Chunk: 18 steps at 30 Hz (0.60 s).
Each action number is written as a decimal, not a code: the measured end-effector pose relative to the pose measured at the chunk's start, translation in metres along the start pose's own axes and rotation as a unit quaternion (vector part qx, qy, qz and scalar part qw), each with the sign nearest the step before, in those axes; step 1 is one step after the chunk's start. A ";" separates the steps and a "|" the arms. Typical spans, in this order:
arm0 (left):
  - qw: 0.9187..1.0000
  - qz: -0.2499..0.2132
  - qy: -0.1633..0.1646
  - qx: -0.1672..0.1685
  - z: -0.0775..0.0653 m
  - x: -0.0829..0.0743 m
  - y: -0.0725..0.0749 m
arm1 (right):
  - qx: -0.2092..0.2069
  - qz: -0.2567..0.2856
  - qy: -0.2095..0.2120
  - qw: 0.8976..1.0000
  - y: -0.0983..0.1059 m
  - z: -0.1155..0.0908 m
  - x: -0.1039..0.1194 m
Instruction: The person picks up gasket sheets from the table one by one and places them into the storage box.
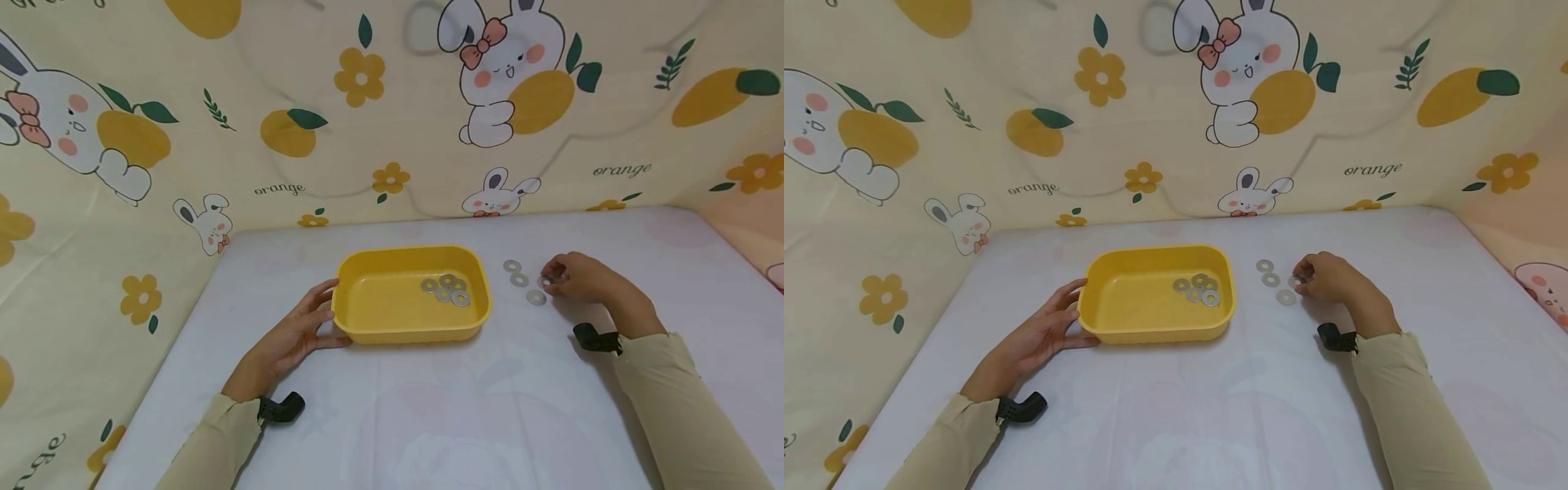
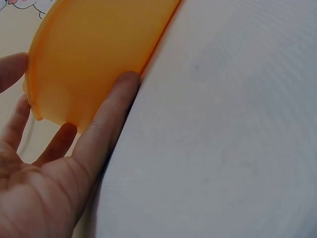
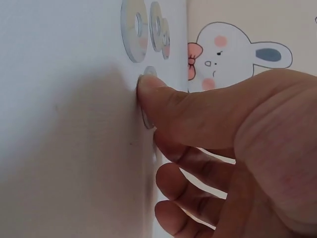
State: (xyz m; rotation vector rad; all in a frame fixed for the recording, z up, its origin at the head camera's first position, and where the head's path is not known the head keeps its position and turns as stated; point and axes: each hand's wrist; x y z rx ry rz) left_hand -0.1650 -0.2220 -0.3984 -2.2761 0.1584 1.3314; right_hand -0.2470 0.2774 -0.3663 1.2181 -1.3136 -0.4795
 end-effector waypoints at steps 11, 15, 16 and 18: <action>1.000 -0.004 0.000 0.009 0.000 0.001 0.001 | 0.023 0.011 -0.006 1.000 0.001 -0.003 -0.005; 1.000 -0.009 0.001 0.011 0.000 0.001 0.001 | 0.019 0.017 -0.001 1.000 0.003 -0.005 -0.007; 1.000 -0.008 0.001 0.010 0.000 0.001 0.001 | 0.020 0.015 0.003 1.000 0.004 -0.006 -0.008; 1.000 -0.005 0.001 0.009 0.000 0.001 0.001 | 0.023 0.012 0.014 1.000 0.004 -0.007 -0.010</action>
Point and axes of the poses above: each hand's wrist, its own z-axis towards the middle knuckle, its own y-axis out of the back of the hand, x = y × z, and after that the axes turned 10 degrees about y, right-handed
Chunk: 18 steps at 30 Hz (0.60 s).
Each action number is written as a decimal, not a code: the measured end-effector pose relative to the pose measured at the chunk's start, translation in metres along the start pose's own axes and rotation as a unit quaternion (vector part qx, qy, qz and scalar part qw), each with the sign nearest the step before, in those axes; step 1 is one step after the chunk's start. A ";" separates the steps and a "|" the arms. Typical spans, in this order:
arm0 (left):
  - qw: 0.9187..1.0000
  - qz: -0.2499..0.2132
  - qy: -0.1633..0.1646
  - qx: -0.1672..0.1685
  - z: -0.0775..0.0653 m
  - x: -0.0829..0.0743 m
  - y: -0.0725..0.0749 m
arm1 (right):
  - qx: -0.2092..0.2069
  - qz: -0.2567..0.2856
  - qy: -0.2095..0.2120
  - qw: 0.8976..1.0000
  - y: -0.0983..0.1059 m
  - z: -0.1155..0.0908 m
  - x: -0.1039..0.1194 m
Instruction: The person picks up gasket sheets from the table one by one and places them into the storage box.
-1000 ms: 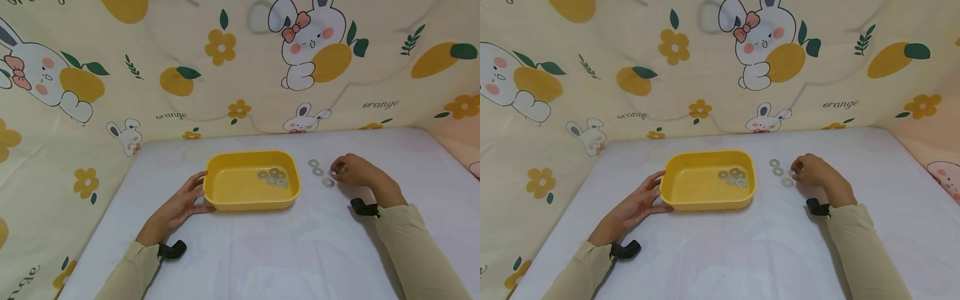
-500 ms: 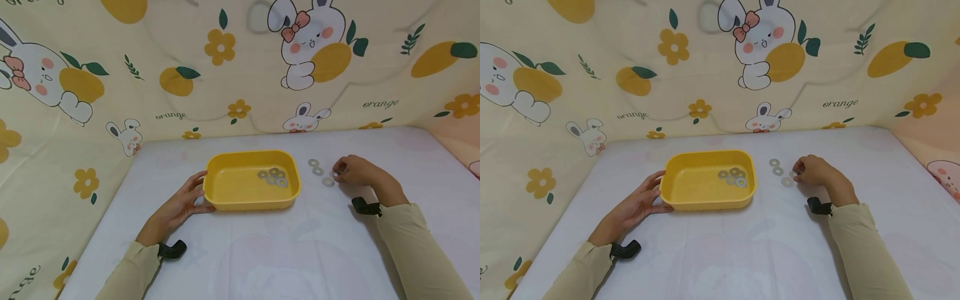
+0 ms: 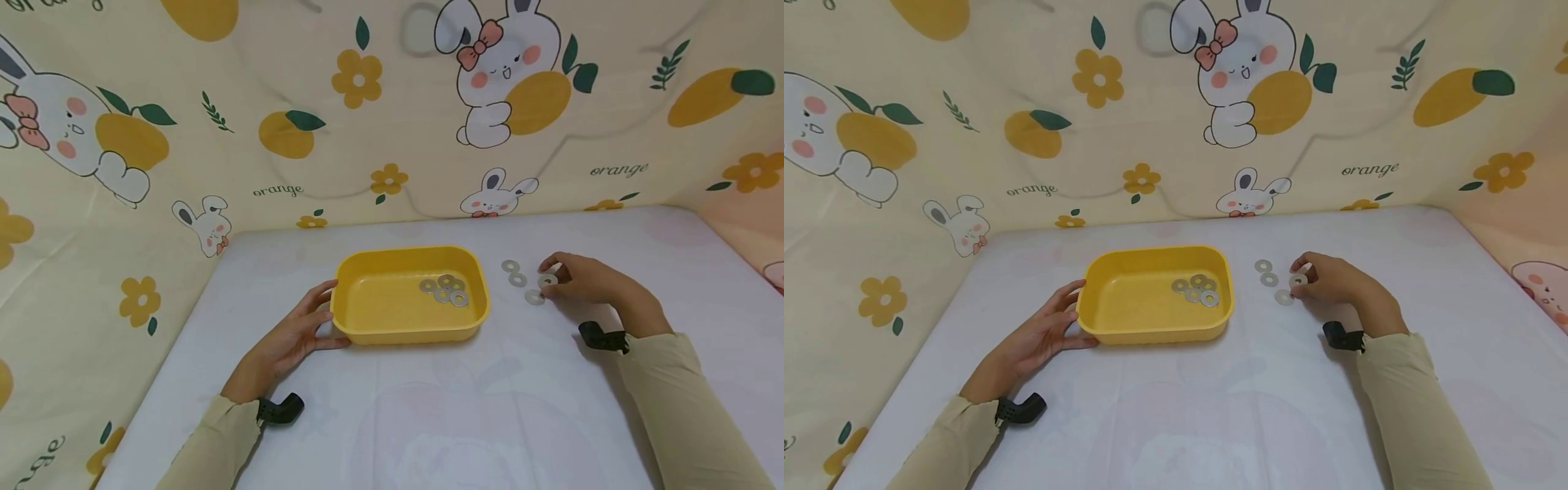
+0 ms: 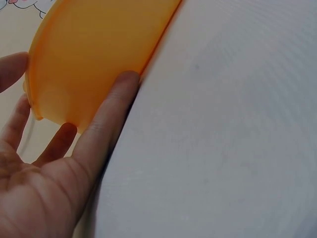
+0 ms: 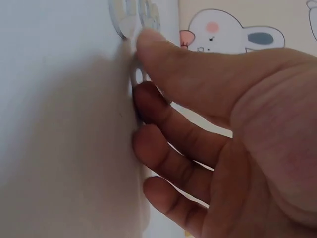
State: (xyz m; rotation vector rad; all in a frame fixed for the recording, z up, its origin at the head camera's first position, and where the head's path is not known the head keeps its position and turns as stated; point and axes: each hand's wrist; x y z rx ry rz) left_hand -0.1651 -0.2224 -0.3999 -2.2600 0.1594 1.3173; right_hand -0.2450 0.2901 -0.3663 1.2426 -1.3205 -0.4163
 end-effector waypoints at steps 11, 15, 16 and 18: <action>1.000 0.019 -0.003 -0.005 0.000 0.002 0.001 | 0.008 -0.005 0.030 0.999 0.003 -0.003 -0.005; 1.000 0.007 -0.001 -0.005 0.000 0.002 0.001 | 0.004 -0.012 0.032 0.999 0.003 -0.003 -0.005; 1.000 0.005 -0.001 -0.004 0.000 0.001 0.001 | 0.003 -0.013 0.033 0.999 0.004 -0.003 -0.005; 1.000 0.008 -0.002 -0.003 0.000 0.001 0.001 | 0.000 -0.015 0.037 0.999 0.004 -0.004 -0.005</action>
Point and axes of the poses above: each hand's wrist, its own z-axis towards the middle knuckle, its own y-axis out of the back of the hand, x = y × z, and after that the axes turned 10 degrees about y, right-handed
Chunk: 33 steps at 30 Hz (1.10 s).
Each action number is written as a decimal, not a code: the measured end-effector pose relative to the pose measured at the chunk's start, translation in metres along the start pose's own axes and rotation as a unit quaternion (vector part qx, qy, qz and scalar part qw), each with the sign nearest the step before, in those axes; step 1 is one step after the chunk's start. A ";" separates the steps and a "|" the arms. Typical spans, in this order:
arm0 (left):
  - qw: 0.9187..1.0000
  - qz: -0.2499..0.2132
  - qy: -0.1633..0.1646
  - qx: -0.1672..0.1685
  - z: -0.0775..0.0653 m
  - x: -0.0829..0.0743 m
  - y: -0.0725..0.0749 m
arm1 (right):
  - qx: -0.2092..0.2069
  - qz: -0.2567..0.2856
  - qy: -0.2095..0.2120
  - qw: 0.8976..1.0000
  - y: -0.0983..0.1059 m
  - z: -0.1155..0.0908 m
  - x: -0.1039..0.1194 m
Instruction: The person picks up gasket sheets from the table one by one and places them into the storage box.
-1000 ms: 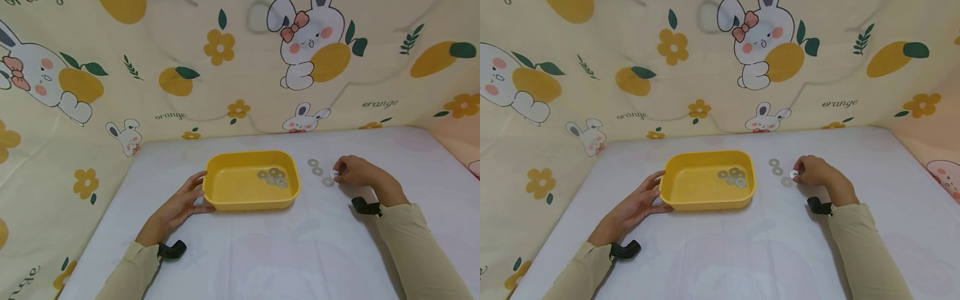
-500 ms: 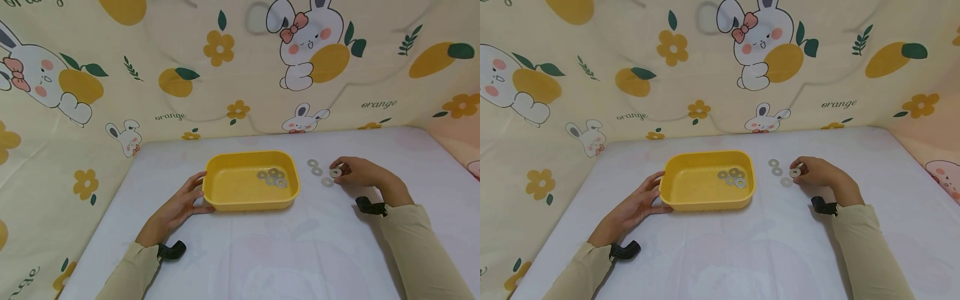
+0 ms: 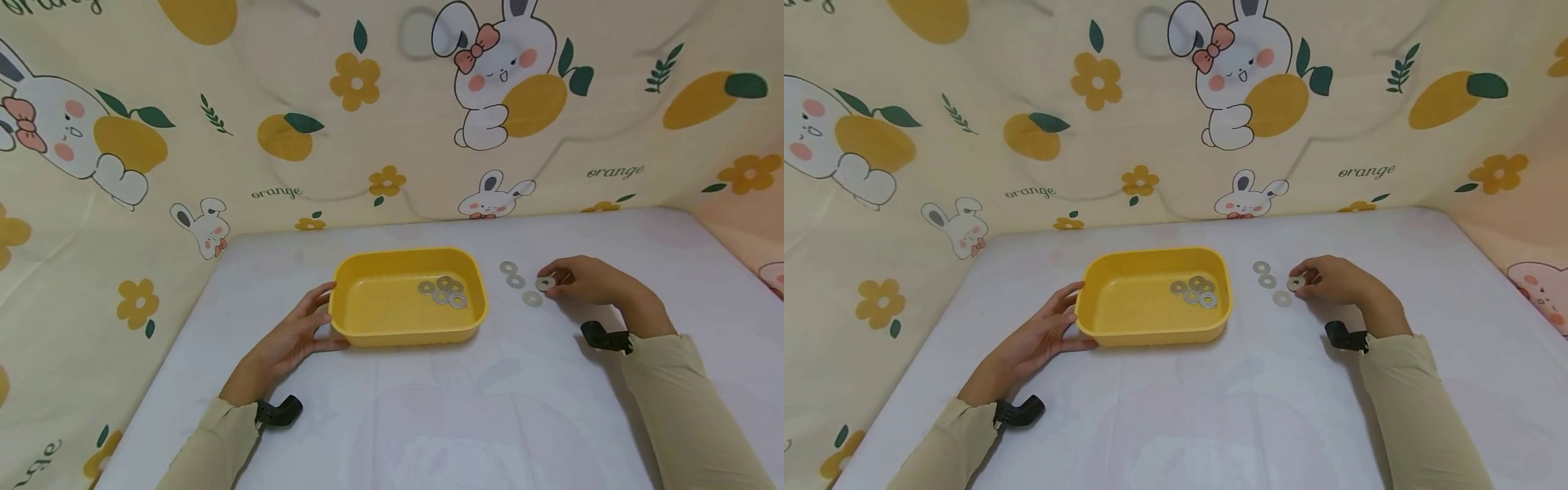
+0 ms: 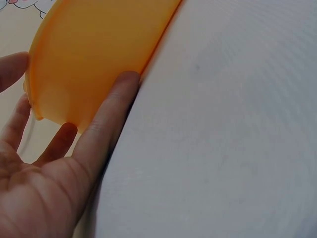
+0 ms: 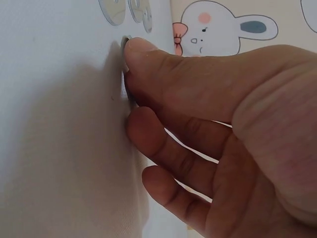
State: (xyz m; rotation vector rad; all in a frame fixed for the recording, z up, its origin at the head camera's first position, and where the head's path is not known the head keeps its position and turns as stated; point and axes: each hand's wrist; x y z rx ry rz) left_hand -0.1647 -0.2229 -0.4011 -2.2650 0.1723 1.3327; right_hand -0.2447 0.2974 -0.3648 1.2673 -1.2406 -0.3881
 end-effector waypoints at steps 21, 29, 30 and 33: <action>1.000 0.019 -0.003 0.000 0.002 0.003 0.001 | -0.054 0.001 -0.013 0.998 0.003 0.000 0.004; 0.997 0.071 0.002 -0.023 0.004 0.000 -0.004 | -0.079 -0.009 -0.003 0.997 0.007 -0.001 0.007; 0.997 0.072 0.003 -0.024 0.004 0.000 -0.004 | -0.084 -0.010 -0.001 0.996 0.008 -0.001 0.009; 0.997 0.069 0.004 -0.024 0.004 0.000 -0.004 | -0.094 -0.005 0.002 0.996 0.011 -0.001 0.013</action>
Point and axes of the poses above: each hand's wrist, its own z-axis towards the middle knuckle, its own y-axis out of the back of the hand, x = y × z, and after that the axes turned 10 degrees about y, right-handed
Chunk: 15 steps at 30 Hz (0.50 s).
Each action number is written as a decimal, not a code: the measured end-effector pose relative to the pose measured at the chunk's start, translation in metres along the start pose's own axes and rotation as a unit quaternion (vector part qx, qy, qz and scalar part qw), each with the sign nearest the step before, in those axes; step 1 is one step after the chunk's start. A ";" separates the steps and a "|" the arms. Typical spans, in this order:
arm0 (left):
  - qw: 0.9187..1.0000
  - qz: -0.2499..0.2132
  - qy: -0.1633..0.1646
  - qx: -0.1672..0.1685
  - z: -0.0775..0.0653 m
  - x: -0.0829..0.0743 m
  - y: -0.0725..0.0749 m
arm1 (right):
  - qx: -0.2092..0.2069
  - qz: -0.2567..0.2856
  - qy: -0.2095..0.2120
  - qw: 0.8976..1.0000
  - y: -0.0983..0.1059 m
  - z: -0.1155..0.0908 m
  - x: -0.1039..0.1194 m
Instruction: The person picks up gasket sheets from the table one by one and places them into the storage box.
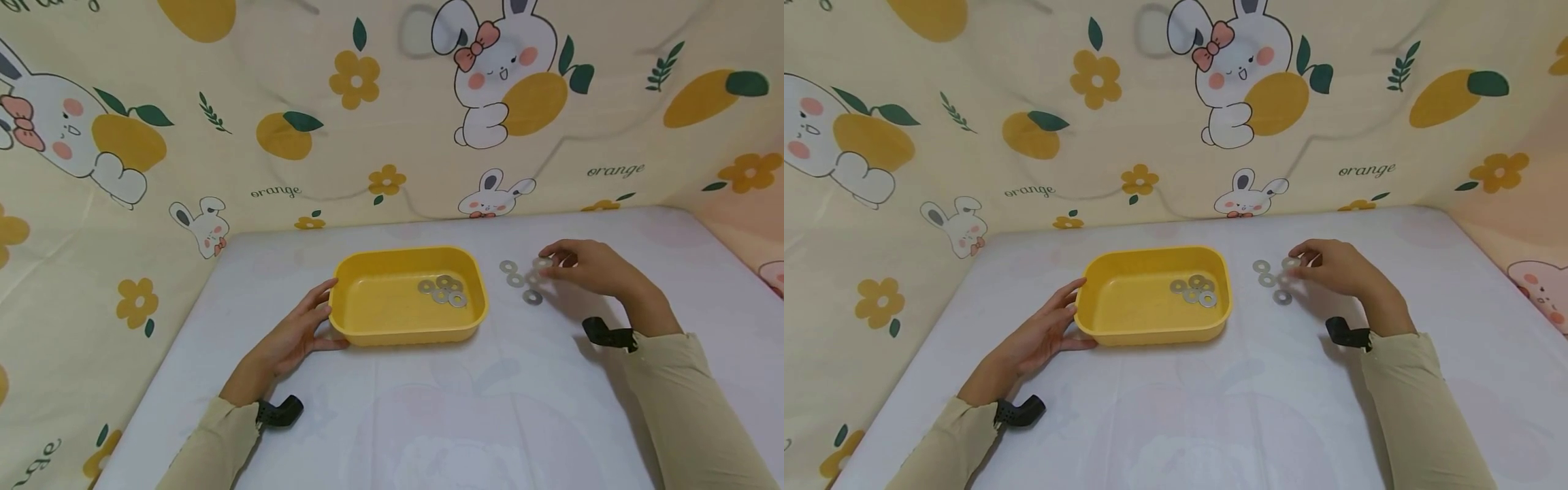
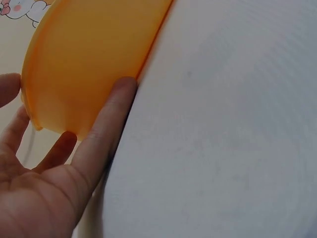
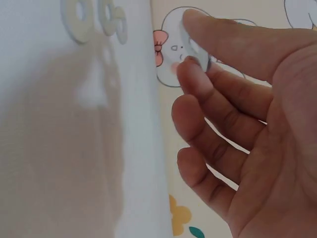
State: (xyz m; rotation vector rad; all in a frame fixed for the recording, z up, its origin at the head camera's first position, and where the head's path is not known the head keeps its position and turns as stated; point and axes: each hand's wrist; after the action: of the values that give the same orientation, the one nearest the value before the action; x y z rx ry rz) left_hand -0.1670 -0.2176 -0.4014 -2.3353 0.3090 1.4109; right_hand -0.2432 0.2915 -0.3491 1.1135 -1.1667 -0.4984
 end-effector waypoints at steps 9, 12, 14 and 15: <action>1.000 -0.008 -0.002 0.003 -0.001 -0.002 -0.001 | -0.044 0.019 0.014 0.999 0.005 -0.001 0.015; 1.000 -0.009 -0.001 0.006 -0.002 -0.002 -0.001 | -0.050 0.022 0.016 0.998 0.006 -0.002 0.019; 1.000 -0.011 -0.001 0.007 -0.003 -0.003 -0.002 | -0.050 0.023 0.020 0.998 0.007 -0.002 0.021; 1.000 -0.013 -0.001 0.009 -0.003 -0.003 -0.001 | -0.050 0.023 0.020 0.998 0.007 -0.002 0.022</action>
State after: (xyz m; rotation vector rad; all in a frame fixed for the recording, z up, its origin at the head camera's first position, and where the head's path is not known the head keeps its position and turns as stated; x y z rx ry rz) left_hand -0.1656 -0.2175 -0.3975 -2.3162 0.2888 1.3924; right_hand -0.2347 0.2777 -0.3329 1.0041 -1.1181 -0.4901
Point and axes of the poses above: each hand's wrist, its own z-axis towards the middle knuckle, its own y-axis out of the back of the hand, x = y × z, and after that the axes turned 10 degrees about y, right-handed
